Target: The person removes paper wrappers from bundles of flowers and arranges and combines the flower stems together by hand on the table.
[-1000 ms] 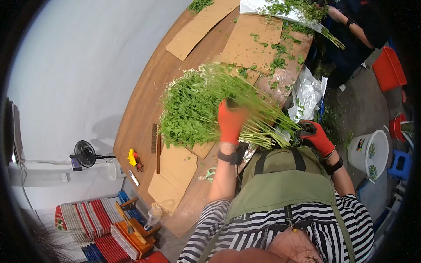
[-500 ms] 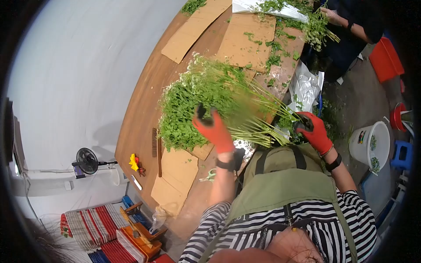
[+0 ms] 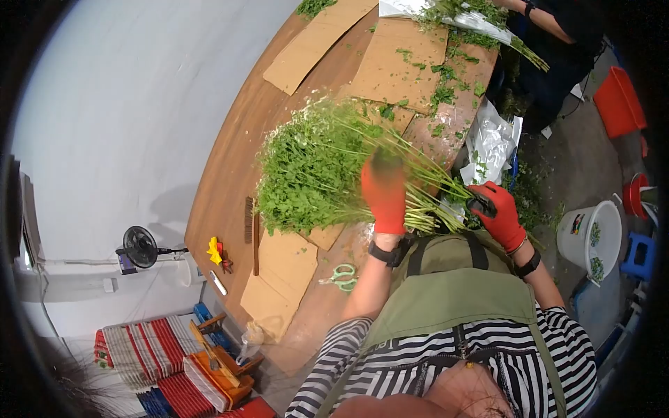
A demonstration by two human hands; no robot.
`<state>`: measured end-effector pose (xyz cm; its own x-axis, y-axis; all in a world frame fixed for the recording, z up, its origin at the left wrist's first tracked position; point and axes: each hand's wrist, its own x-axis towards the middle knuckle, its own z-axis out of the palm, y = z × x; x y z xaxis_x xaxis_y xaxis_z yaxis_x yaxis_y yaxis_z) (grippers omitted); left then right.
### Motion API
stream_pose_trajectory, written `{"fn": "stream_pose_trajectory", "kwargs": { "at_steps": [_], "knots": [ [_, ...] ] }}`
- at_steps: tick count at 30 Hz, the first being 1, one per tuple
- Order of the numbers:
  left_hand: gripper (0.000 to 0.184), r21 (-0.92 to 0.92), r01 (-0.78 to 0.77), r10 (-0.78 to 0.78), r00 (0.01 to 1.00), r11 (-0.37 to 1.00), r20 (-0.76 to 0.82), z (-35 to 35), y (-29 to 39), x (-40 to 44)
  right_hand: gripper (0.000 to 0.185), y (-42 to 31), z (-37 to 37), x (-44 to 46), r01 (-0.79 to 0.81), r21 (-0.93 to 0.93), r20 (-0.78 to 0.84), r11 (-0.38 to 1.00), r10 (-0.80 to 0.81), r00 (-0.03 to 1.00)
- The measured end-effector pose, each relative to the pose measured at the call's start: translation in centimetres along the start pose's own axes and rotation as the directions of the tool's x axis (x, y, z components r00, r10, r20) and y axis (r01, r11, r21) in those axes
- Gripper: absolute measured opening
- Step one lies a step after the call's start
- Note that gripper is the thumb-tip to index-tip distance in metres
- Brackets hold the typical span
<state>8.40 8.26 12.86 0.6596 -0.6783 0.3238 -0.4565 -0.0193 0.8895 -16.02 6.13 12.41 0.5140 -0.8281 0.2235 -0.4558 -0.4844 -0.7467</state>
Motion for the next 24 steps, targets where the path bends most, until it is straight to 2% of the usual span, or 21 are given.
{"fn": "stream_pose_trajectory", "kwargs": {
  "at_steps": [3, 6, 9, 10, 11, 12, 15, 18, 19, 22, 23, 24],
  "knots": [
    [0.031, -0.152, 0.033, -0.033, 0.999, 0.988, 0.002, -0.1, -2.0, 0.0, 0.048, 0.5, 0.0, -0.1, 0.012, 0.008, -0.016, 1.000, -0.012, 1.000],
    [0.024, 0.199, -0.189, 0.187, 0.982, 0.962, 0.027, -0.7, -3.1, 0.6, 0.048, 0.2, -0.1, -0.1, 0.059, -0.077, -0.012, 0.995, -0.060, 0.998],
    [0.021, 0.350, -0.140, 0.194, 0.973, 0.926, -0.124, -0.3, -5.7, 1.2, 0.050, -1.8, 0.6, 0.3, 0.093, -0.204, -0.066, 0.974, -0.109, 0.992],
    [0.022, 0.182, 0.027, 0.010, 0.980, 0.983, -0.198, -1.1, -5.3, 2.0, 0.051, -1.6, 0.5, 0.1, 0.069, -0.228, -0.094, 0.971, -0.092, 0.991],
    [0.024, -0.001, 0.189, -0.184, 0.954, 0.982, -0.236, -2.8, -5.1, 3.2, 0.053, -1.2, 0.5, -0.2, 0.044, -0.249, -0.122, 0.967, -0.076, 0.990],
    [0.026, -0.185, 0.336, -0.374, 0.896, 0.924, -0.241, -4.1, -4.9, 4.2, 0.054, -0.7, 0.4, -0.3, 0.020, -0.268, -0.149, 0.963, -0.062, 0.987],
    [0.038, -0.318, 0.031, -0.146, 0.926, 0.948, -0.347, -5.6, -6.0, 4.9, 0.056, 0.8, -0.4, -0.6, 0.055, -0.296, -0.135, 0.954, -0.099, 0.986],
    [0.051, -0.035, 0.070, -0.076, 0.976, 0.997, -0.203, -5.1, 1.2, 2.9, 0.058, 0.6, -0.4, -0.1, 0.059, -0.296, -0.194, 0.953, -0.120, 0.974],
    [0.056, 0.121, -0.082, 0.100, 0.984, 0.989, -0.150, -4.5, 1.7, 2.6, 0.058, 0.6, -0.4, 0.0, 0.069, -0.301, -0.183, 0.951, -0.128, 0.975],
    [0.056, 0.328, -0.090, 0.114, 0.992, 0.940, -0.054, -2.8, 2.0, 2.4, 0.058, 0.3, -0.3, -0.1, 0.107, -0.315, -0.150, 0.943, -0.161, 0.975],
    [0.045, 0.357, -0.045, 0.075, 0.995, 0.933, -0.070, -2.1, 1.7, 2.6, 0.058, 0.1, -0.3, -0.2, 0.125, -0.317, -0.141, 0.940, -0.177, 0.974],
    [0.040, 0.353, -0.064, 0.090, 0.994, 0.934, -0.060, -1.8, 0.5, 2.7, 0.058, -0.1, -0.1, -0.4, 0.142, -0.317, -0.133, 0.938, -0.192, 0.972]
  ]
}}
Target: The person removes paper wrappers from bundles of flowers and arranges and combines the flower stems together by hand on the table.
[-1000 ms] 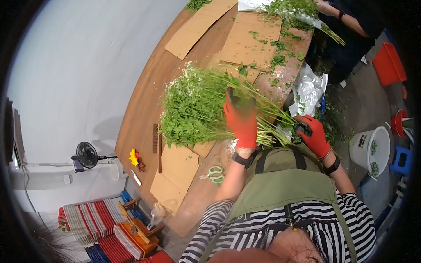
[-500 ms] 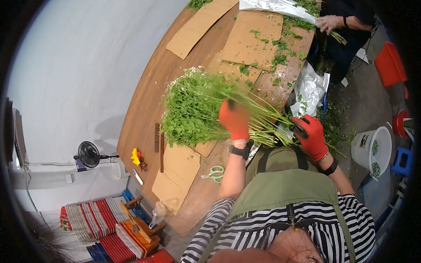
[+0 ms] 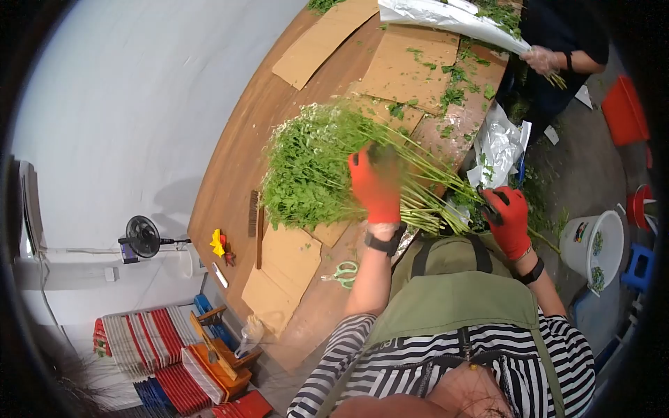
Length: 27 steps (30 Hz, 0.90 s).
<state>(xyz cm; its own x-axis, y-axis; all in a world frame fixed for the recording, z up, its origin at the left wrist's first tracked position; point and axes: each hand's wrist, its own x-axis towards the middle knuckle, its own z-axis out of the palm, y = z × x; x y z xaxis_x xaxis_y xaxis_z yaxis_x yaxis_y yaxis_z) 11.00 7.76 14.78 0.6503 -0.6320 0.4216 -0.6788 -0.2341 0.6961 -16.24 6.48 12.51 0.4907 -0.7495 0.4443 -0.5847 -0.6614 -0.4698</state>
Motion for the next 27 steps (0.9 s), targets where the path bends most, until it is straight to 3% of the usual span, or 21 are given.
{"fn": "stream_pose_trajectory", "kwargs": {
  "at_steps": [2, 3, 6, 9, 11, 13, 15, 16, 18, 19, 22, 24, 25, 26, 27],
  "knots": [
    [0.032, -0.015, -0.041, 0.041, 0.999, 0.999, 0.010, 1.2, -2.4, 0.0, 0.057, -0.1, 0.2, -0.3, 0.002, -0.003, -0.007, 1.000, -0.002, 1.000],
    [0.021, 0.040, -0.072, 0.075, 0.993, 0.997, -0.092, 1.0, -2.4, 0.5, 0.056, -0.1, 0.2, -0.5, 0.001, -0.007, -0.011, 1.000, -0.001, 1.000],
    [0.028, -0.173, 0.270, -0.304, 0.927, 0.947, -0.217, -0.9, -5.6, 2.7, 0.055, 1.1, 0.0, -1.3, -0.088, -0.033, -0.045, 0.996, 0.087, 0.995],
    [0.037, -0.303, 0.216, -0.305, 0.909, 0.928, -0.285, -2.3, -5.4, 2.6, 0.060, 1.6, -0.5, -1.4, -0.117, -0.053, -0.047, 0.992, 0.114, 0.992],
    [0.045, -0.534, 0.480, -0.443, 0.872, 0.696, 0.207, -2.1, -6.3, 0.6, 0.063, 1.5, -0.1, -1.0, -0.120, 0.008, -0.131, 0.993, 0.120, 0.984],
    [0.047, -0.622, 0.481, -0.198, 0.861, 0.618, 0.469, 0.5, -7.8, -2.1, 0.066, 1.4, 0.6, -1.1, -0.153, 0.095, -0.144, 0.984, 0.165, 0.976],
    [0.041, -0.484, 0.198, 0.122, 0.824, 0.852, 0.553, 2.6, -9.4, -2.9, 0.068, 2.0, 1.6, -1.7, -0.229, 0.199, -0.091, 0.953, 0.250, 0.964],
    [0.040, -0.259, 0.028, 0.153, 0.744, 0.965, 0.651, 3.2, -9.8, -2.3, 0.068, 2.3, 2.0, -2.2, -0.215, 0.156, -0.033, 0.964, 0.223, 0.974],
    [0.035, -0.068, -0.250, 0.224, 0.676, 0.966, 0.702, 3.4, -10.3, -2.6, 0.068, 3.6, 2.5, -3.3, -0.179, 0.067, 0.083, 0.982, 0.173, 0.981],
    [0.033, -0.097, -0.329, 0.309, 0.690, 0.939, 0.654, 3.3, -9.8, -2.7, 0.068, 5.0, 3.5, -4.2, -0.190, 0.039, 0.117, 0.981, 0.185, 0.976],
    [0.031, -0.322, 0.021, 0.230, 0.658, 0.946, 0.717, 2.0, -4.7, -3.2, 0.066, 9.4, 7.4, -7.3, -0.251, -0.003, 0.189, 0.968, 0.247, 0.950],
    [0.035, -0.601, 0.314, 0.170, 0.772, 0.735, 0.612, 0.5, -1.5, -5.4, 0.063, 11.4, 9.2, -8.6, -0.325, 0.041, 0.215, 0.945, 0.309, 0.926],
    [0.053, -0.556, 0.368, 0.210, 0.661, 0.745, 0.720, 1.2, -2.2, -6.6, 0.061, 13.7, 11.0, -9.6, -0.366, 0.100, 0.288, 0.925, 0.325, 0.901],
    [0.053, -0.585, 0.471, 0.199, 0.642, 0.660, 0.741, 1.1, -3.4, -8.7, 0.059, 13.3, 11.1, -10.6, -0.301, -0.015, 0.185, 0.954, 0.298, 0.936],
    [0.052, -0.601, 0.567, 0.187, 0.621, 0.564, 0.761, 1.0, -4.7, -10.8, 0.058, 13.3, 10.8, -10.5, -0.282, 0.006, 0.261, 0.959, 0.270, 0.927]
  ]
}}
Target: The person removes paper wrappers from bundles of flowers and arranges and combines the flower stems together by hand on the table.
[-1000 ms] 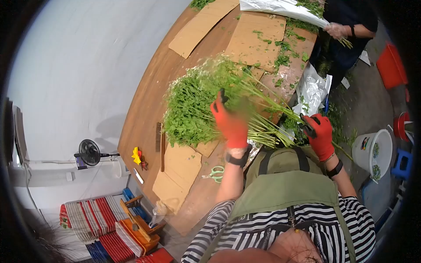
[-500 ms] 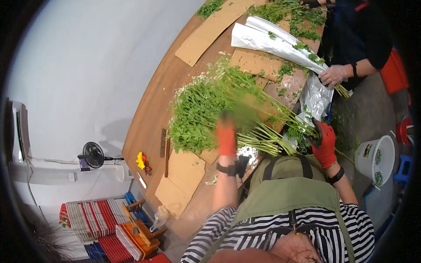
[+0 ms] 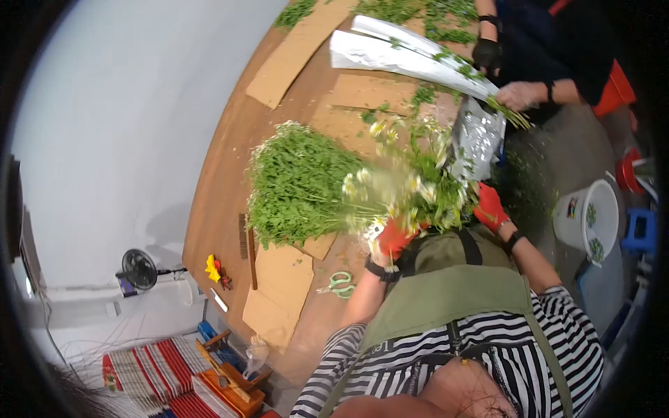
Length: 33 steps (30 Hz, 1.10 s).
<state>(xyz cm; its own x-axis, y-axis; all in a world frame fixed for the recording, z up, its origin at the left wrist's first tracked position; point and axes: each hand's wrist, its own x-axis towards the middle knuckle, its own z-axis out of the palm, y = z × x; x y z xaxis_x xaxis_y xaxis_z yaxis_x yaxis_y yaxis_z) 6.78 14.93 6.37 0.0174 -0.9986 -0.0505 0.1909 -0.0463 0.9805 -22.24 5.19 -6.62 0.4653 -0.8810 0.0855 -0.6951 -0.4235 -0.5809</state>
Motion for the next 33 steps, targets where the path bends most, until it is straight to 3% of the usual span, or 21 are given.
{"fn": "stream_pose_trajectory", "kwargs": {
  "at_steps": [1, 2, 3, 4, 5, 6, 7, 8, 11, 12, 13, 14, 15, 16, 19, 23, 27, 28, 31, 32, 33],
  "knots": [
    [0.052, -0.414, 0.020, 0.046, 0.988, 0.910, 0.150, -0.4, -2.8, -0.9, 0.058, 0.4, -0.6, 0.6, 0.022, 0.020, 0.076, 1.000, -0.024, 0.997],
    [0.051, -0.805, 0.200, 0.093, 0.949, 0.559, 0.300, -0.8, -5.6, -1.9, 0.057, 2.1, 0.1, 0.6, 0.040, 0.023, 0.052, 0.999, -0.041, 0.998],
    [0.051, -0.890, 0.410, 0.136, 0.888, 0.200, 0.439, -1.2, -8.3, -2.8, 0.057, 4.7, 2.7, 0.3, 0.061, 0.028, 0.033, 0.998, -0.062, 0.998],
    [0.051, -0.883, 0.469, 0.176, 0.868, 0.011, 0.464, -0.6, -7.1, -2.9, 0.055, 5.2, 2.9, 0.1, 0.057, 0.004, 0.069, 0.998, -0.057, 0.996],
    [0.058, -0.847, 0.385, -0.004, 0.911, 0.366, 0.413, 0.2, -4.6, -2.5, 0.052, 5.6, 3.1, -0.1, 0.054, -0.020, 0.104, 0.998, -0.051, 0.993],
    [0.066, -0.441, 0.368, -0.249, 0.919, 0.819, 0.305, 1.3, -0.6, -2.2, 0.053, 7.8, 5.2, -0.6, -0.015, 0.262, 0.105, 0.965, -0.013, 0.994],
    [0.074, -0.136, 0.389, -0.348, 0.903, 0.911, 0.252, 2.1, 1.5, -1.8, 0.053, 8.9, 6.3, -1.2, -0.064, 0.324, 0.116, 0.944, 0.028, 0.993],
    [0.082, 0.092, 0.388, -0.399, 0.893, 0.917, 0.207, 3.0, 2.9, -1.5, 0.053, 9.9, 7.2, -1.8, -0.112, 0.385, 0.126, 0.916, 0.068, 0.990],
    [0.083, 0.317, 0.092, -0.159, 0.969, 0.944, 0.191, 3.7, 2.5, -0.7, 0.053, 7.5, 6.4, -2.0, -0.178, -0.065, 0.136, 0.982, 0.186, 0.973],
    [0.083, 0.501, -0.223, 0.076, 0.952, 0.836, 0.297, 3.1, -0.6, 0.0, 0.053, 6.4, 6.0, -1.5, -0.189, -0.213, 0.128, 0.959, 0.219, 0.967],
    [0.082, 0.614, -0.505, 0.267, 0.857, 0.607, 0.441, 2.7, -2.5, 0.4, 0.053, 5.1, 5.1, -0.9, -0.179, -0.239, 0.188, 0.954, 0.227, 0.956],
    [0.081, 0.635, -0.428, 0.212, 0.896, 0.643, 0.390, 2.6, -2.9, 0.1, 0.052, 4.0, 3.9, -0.4, -0.168, -0.266, 0.247, 0.949, 0.235, 0.940],
    [0.081, 0.441, -0.147, 0.040, 0.969, 0.886, 0.242, 2.5, -2.1, -0.5, 0.052, 2.8, 2.7, 0.2, -0.152, -0.291, 0.305, 0.945, 0.243, 0.921],
    [0.081, 0.160, 0.153, -0.177, 0.973, 0.975, 0.148, 2.7, -0.3, -1.3, 0.052, 2.4, 2.3, 0.6, -0.146, -0.313, 0.337, 0.938, 0.254, 0.907],
    [0.081, -0.071, 0.499, -0.488, 0.863, 0.863, 0.130, 3.3, 4.4, -1.2, 0.052, 2.0, 2.1, 0.6, -0.111, -0.302, 0.334, 0.947, 0.215, 0.918],
    [0.080, -0.040, 0.441, -0.434, 0.893, 0.897, 0.121, 3.5, 4.7, -1.4, 0.052, 3.1, 2.5, 0.0, -0.052, -0.245, 0.249, 0.968, 0.115, 0.962],
    [0.076, -0.174, 0.360, -0.347, 0.932, 0.917, 0.101, 3.2, 3.5, -2.2, 0.052, 4.6, 3.2, -0.6, 0.018, -0.197, 0.155, 0.980, 0.013, 0.988],
    [0.075, -0.167, 0.403, -0.393, 0.915, 0.900, 0.091, 3.3, 3.7, -2.3, 0.052, 4.9, 3.6, -0.8, 0.037, -0.190, 0.134, 0.981, -0.011, 0.991],
    [0.071, -0.369, 0.442, -0.442, 0.893, 0.818, 0.089, 3.3, 4.7, -2.1, 0.052, 5.8, 5.1, -0.9, 0.092, -0.167, 0.039, 0.982, -0.087, 0.995],
    [0.070, -0.588, 0.376, -0.411, 0.908, 0.716, 0.081, 2.7, 3.1, -2.4, 0.050, 6.1, 5.5, -1.2, 0.054, -0.149, -0.027, 0.987, -0.059, 0.998],
    [0.065, -0.608, 0.326, -0.391, 0.920, 0.724, 0.028, 2.1, 2.6, -2.3, 0.046, 3.5, 2.8, -0.3, 0.000, -0.062, 0.044, 0.998, 0.003, 0.999]
  ]
}}
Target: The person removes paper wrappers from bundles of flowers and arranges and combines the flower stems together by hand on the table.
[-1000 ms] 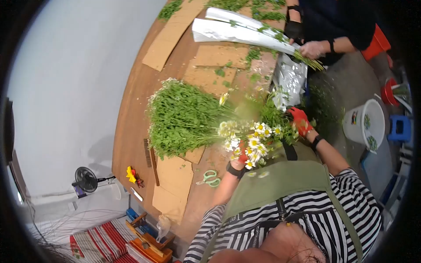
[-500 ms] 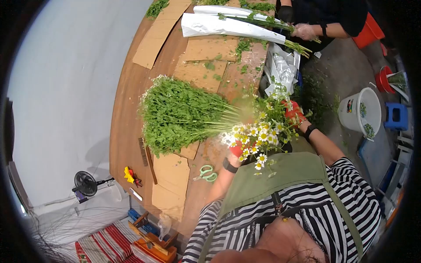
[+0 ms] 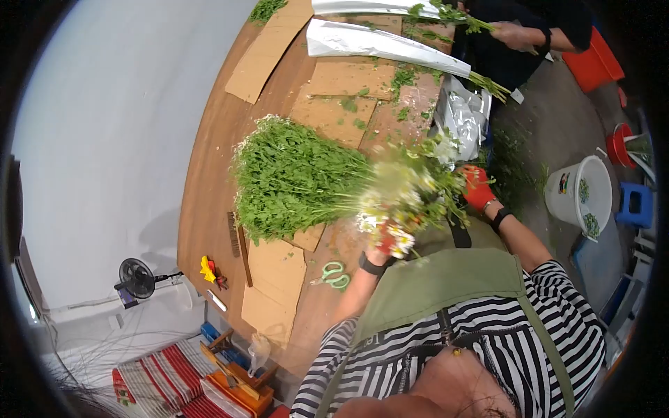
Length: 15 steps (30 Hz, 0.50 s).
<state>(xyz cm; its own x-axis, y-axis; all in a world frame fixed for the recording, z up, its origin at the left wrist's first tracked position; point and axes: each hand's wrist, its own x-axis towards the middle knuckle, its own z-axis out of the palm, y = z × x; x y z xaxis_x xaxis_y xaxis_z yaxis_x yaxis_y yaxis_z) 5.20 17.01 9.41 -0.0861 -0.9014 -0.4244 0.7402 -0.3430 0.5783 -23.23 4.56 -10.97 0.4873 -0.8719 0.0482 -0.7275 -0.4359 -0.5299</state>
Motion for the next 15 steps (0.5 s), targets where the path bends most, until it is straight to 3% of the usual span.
{"fn": "stream_pose_trajectory", "kwargs": {
  "at_steps": [2, 3, 4, 6, 7, 9, 11, 14, 15],
  "knots": [
    [0.056, 0.464, -0.187, 0.290, 0.943, 0.866, -0.163, -1.2, 1.9, 2.0, 0.045, -2.6, -2.8, 0.4, -0.109, -0.157, -0.013, 0.981, 0.108, 0.994],
    [0.052, 0.766, -0.153, 0.482, 0.847, 0.624, -0.223, -1.8, 3.2, 3.1, 0.044, -2.4, -3.1, 0.1, -0.109, -0.110, -0.048, 0.988, 0.104, 0.993],
    [0.049, 0.888, -0.064, 0.618, 0.740, 0.456, -0.265, -2.3, 5.0, 3.8, 0.044, -1.1, -3.3, -0.6, -0.107, -0.061, -0.080, 0.992, 0.102, 0.992],
    [0.051, 0.386, -0.368, 0.487, 0.828, 0.846, -0.278, -0.1, 11.0, 2.1, 0.043, 0.2, -3.3, -1.0, -0.132, 0.003, -0.139, 0.991, 0.131, 0.982],
    [0.049, 0.484, -0.378, 0.497, 0.856, 0.789, -0.142, -2.9, 11.8, 2.6, 0.043, 0.3, -3.3, -0.8, -0.159, 0.018, -0.166, 0.987, 0.160, 0.973],
    [0.046, 0.520, -0.407, 0.518, 0.852, 0.751, -0.082, -6.2, 11.8, 3.2, 0.045, -0.4, -4.1, 0.5, -0.184, 0.051, -0.214, 0.982, 0.191, 0.958],
    [0.044, 0.412, -0.450, 0.567, 0.792, 0.793, -0.228, -3.2, 13.2, 2.3, 0.047, -0.9, -4.4, 4.1, -0.183, 0.009, -0.224, 0.983, 0.180, 0.958],
    [0.046, 0.351, -0.353, 0.480, 0.781, 0.867, -0.400, -7.3, 10.3, 1.4, 0.049, -7.2, -7.5, 10.1, -0.179, -0.077, -0.280, 0.981, 0.151, 0.948],
    [0.046, 0.391, -0.319, 0.478, 0.765, 0.863, -0.431, -8.1, 8.9, 1.0, 0.050, -8.9, -7.9, 11.5, -0.092, -0.161, -0.319, 0.983, 0.036, 0.947]
  ]
}}
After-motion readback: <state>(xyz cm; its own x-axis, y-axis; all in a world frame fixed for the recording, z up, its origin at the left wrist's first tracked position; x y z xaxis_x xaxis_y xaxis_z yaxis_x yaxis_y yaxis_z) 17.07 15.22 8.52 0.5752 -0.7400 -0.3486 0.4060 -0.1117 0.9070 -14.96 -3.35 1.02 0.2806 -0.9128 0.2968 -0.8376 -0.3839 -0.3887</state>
